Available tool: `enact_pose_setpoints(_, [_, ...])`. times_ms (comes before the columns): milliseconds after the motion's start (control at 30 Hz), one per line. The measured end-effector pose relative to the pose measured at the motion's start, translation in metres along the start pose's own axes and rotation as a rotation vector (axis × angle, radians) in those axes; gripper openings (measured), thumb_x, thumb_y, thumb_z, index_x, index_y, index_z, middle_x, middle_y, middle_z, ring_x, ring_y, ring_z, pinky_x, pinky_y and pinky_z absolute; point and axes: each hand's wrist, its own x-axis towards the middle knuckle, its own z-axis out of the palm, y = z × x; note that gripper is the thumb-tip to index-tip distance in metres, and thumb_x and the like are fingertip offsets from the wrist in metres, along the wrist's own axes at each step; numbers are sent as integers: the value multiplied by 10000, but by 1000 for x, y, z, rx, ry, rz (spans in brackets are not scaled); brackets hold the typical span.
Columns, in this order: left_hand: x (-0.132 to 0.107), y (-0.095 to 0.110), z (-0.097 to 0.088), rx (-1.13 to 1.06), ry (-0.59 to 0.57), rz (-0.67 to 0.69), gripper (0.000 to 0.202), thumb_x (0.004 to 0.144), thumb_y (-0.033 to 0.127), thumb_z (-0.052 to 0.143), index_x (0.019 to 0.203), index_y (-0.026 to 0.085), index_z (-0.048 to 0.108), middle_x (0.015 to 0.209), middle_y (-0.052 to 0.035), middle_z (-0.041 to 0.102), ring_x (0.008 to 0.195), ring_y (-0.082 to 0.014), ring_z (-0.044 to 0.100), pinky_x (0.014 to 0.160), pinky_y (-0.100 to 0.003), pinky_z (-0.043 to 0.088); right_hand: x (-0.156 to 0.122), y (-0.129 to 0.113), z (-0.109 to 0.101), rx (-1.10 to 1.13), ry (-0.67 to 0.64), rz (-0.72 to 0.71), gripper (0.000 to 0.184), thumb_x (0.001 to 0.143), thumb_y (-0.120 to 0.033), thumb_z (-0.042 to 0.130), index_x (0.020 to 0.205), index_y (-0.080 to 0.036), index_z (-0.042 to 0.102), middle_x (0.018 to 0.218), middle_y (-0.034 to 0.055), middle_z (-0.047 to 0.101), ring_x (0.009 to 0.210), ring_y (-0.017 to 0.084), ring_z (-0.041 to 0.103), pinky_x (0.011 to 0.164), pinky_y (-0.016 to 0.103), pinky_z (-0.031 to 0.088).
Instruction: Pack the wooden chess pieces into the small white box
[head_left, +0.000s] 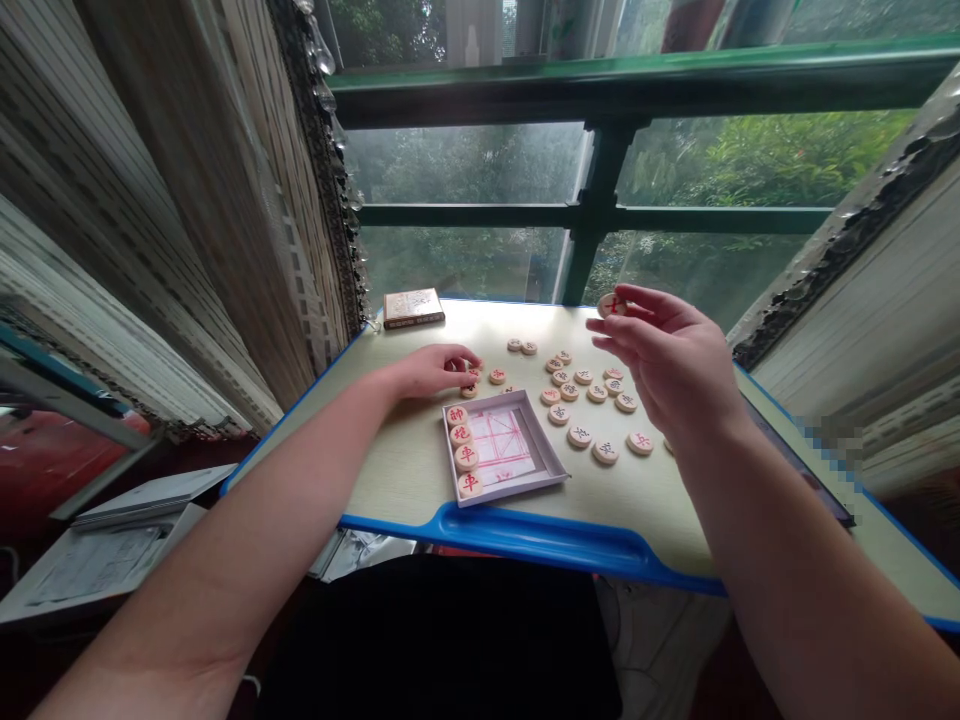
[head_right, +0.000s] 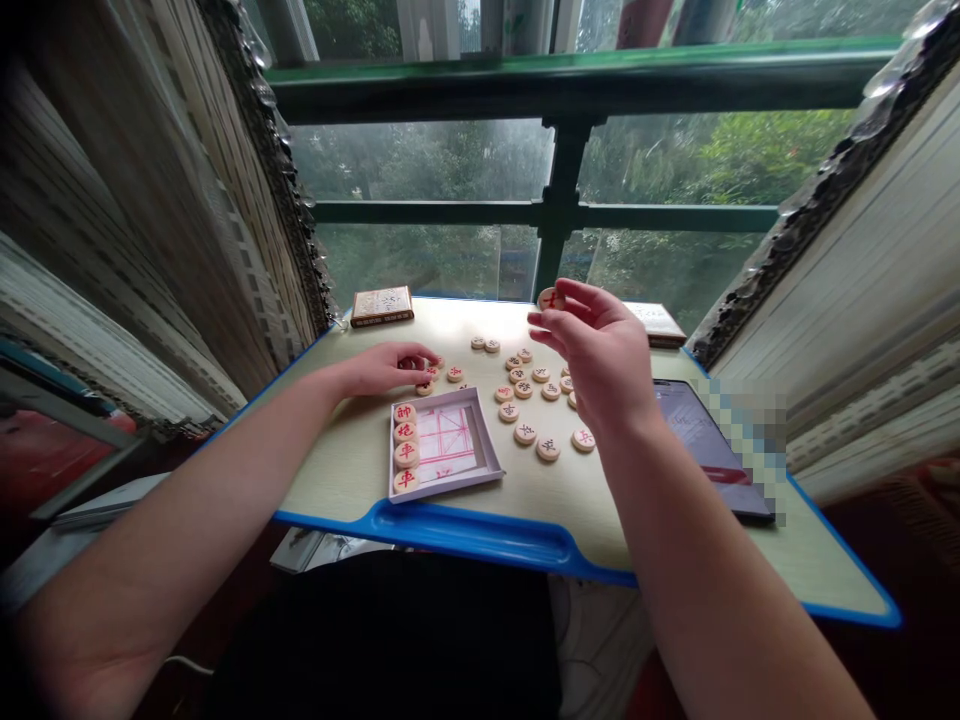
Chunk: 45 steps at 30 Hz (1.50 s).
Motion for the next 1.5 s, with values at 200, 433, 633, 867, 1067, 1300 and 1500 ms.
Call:
enact_pose_setpoints(200, [2,-3,0,-7,-5,10,501,747,484,563,1148,185,596,887,-43,624,810,-163,561,734,-269,421,-19,-3,14,-129,-381,98,358,669,-303,719,992,-183,621,872,38,666,774,161,649,614,276,528])
enact_pose_setpoints(433, [3,-6,0,-29,-7,38,505,743,473,566,1144,168,592,885,-48,612,806,-159,552,739,-265,426,-45,-2,30,-554,-1028,37,198,731,-275,655,910,-191,654,841,22,659,748,131,576,661,257,452])
enact_pose_setpoints(633, [5,-8,1,-46,-5,48,517,734,482,571,1137,158,598,899,-54,612,805,-159,556,749,-269,424,-53,5,40,-697,-1137,-65,182,711,-222,680,889,-187,669,857,25,655,710,126,555,628,236,402])
enact_pose_setpoints(867, [5,-8,1,-34,1,57,514,737,480,573,1142,164,593,886,-47,611,813,-162,560,762,-274,427,-55,5,43,-713,-1140,31,201,711,-254,688,900,-191,667,812,3,646,649,105,529,590,217,379])
enact_pose_setpoints(1067, [4,-8,1,-23,11,60,494,742,477,576,1129,171,601,883,-43,614,798,-160,564,747,-276,428,-56,3,45,-707,-1145,82,204,713,-274,681,897,-185,669,795,5,644,629,101,522,567,209,374])
enact_pose_setpoints(1300, [3,-6,0,-29,6,53,502,747,491,565,1127,165,601,896,-53,620,814,-164,566,769,-287,432,-57,3,44,-717,-1171,64,237,754,-331,644,948,-204,694,801,19,673,663,124,555,597,223,395])
enact_pose_setpoints(1500, [3,-5,0,-7,8,46,486,754,480,560,1129,173,599,899,-49,627,814,-162,567,764,-281,426,-57,2,43,-716,-1178,29,233,748,-322,645,934,-192,702,821,26,692,662,124,570,612,224,409])
